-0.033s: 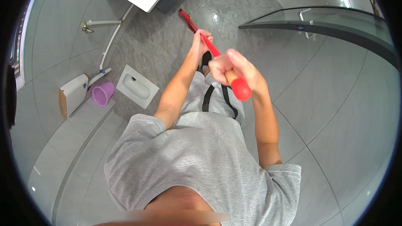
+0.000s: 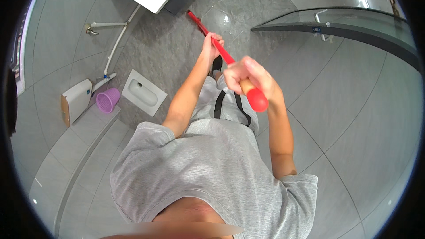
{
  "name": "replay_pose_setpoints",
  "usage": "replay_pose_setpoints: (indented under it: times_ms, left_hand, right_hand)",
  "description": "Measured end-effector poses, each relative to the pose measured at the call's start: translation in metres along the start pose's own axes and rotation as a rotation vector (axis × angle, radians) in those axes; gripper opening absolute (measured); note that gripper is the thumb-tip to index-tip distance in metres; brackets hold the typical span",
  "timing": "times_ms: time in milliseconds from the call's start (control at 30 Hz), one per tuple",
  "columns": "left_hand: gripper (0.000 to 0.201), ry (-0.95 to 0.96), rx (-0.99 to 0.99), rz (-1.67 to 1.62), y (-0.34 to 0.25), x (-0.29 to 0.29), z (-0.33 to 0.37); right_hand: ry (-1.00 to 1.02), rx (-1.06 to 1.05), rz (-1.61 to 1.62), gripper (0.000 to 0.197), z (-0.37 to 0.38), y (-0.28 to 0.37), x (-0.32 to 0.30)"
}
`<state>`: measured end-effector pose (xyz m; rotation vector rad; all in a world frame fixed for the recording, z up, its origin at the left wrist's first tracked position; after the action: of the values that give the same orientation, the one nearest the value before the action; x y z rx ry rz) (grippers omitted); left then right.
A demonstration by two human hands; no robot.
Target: Scrubbing the bathroom floor with a long-handled broom or brush.
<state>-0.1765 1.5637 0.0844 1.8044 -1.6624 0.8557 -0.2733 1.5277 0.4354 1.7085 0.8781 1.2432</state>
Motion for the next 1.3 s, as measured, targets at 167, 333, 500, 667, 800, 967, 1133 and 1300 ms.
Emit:
replay_pose_setpoints:
  times_ms: [167,333,500,667,800,967,1133,1300]
  left_hand:
    - [0.02,-0.179,-0.03,-0.018,0.005,-0.013,-0.035]
    - [0.019,-0.47,-0.092,0.064,0.005,-0.047,-0.037]
    - [0.018,-0.615,-0.185,0.357,0.027,-0.022,-0.022]
    - [0.018,-0.484,-0.281,0.458,0.054,0.003,0.034]
    - [0.014,-0.439,-0.401,0.507,0.106,0.027,0.071]
    - [0.007,-0.572,-0.246,0.463,0.169,0.076,0.102]
    - [0.008,-0.619,-0.131,0.359,0.18,0.079,0.118]
    - [0.009,-0.727,-0.026,0.332,0.151,0.032,0.101]
  right_hand:
    - [-0.027,-0.176,0.063,0.069,-0.027,-0.004,0.018]
    - [-0.054,-0.209,0.316,0.07,-0.029,-0.016,-0.009]
    - [-0.054,-0.163,0.391,0.068,-0.044,-0.014,-0.065]
    - [-0.338,-0.188,0.419,0.061,-0.065,0.004,-0.113]
    - [-0.316,-0.279,0.388,0.063,-0.105,0.028,-0.152]
    - [-0.489,-0.296,0.311,0.049,-0.15,0.044,-0.174]
    - [-1.5,-0.493,-0.531,0.039,-0.183,0.079,-0.218]
    - [-1.201,-0.493,-0.44,0.065,-0.15,0.076,-0.242]
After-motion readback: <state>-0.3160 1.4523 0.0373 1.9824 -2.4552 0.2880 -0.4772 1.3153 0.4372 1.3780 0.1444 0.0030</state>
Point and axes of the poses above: each hand's wrist, its own z-axis towards the middle knuckle, its own x-axis out of the palm, y = z × x, the point moved 2 cm from there along z, towards the middle knuckle, and after that the axes turned 8 degrees about z, right-handed, at the moved point
